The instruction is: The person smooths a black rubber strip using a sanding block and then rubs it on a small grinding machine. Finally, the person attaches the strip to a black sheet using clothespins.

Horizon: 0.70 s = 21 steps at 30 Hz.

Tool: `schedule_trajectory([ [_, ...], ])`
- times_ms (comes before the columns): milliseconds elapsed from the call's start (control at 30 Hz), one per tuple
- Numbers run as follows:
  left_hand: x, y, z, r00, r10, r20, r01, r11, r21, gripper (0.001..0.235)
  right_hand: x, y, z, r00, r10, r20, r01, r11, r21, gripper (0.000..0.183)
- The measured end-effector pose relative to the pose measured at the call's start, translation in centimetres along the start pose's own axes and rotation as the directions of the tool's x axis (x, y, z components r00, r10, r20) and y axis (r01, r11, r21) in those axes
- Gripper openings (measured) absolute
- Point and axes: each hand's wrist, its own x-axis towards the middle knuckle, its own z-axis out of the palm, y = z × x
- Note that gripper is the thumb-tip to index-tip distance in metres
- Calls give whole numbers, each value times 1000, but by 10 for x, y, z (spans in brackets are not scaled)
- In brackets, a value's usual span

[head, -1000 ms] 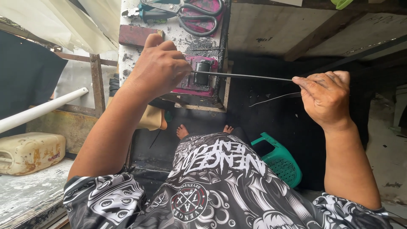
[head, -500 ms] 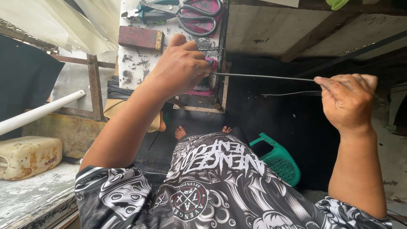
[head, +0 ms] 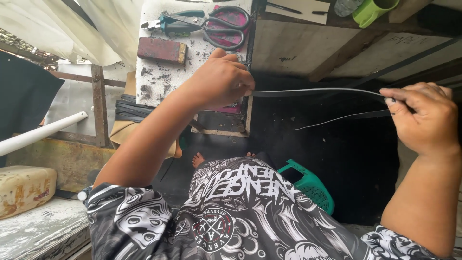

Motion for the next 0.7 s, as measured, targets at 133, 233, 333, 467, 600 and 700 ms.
schedule_trajectory([
  [133,1,9,-45,960,-101,263,197,908,-369,13,29,-14,-25,929,178,323,-242,955,169,27],
  [233,-1,9,-58,892,-200,406,393,786,-477,22,45,-11,-33,835,245,494,-358,922,149,26],
  [333,-3,6,-59,871,-245,426,459,715,-528,20,46,-10,-40,801,289,524,-490,819,298,26],
  [467,-2,10,-59,836,-281,471,519,681,-516,26,48,-11,-45,760,332,559,-579,738,347,25],
  [600,-2,12,-55,807,-320,496,564,667,-488,21,53,-18,-48,756,327,567,-615,653,443,26],
  [700,-2,12,-55,800,-338,497,576,667,-473,22,55,-23,-47,774,319,547,-599,649,469,26],
])
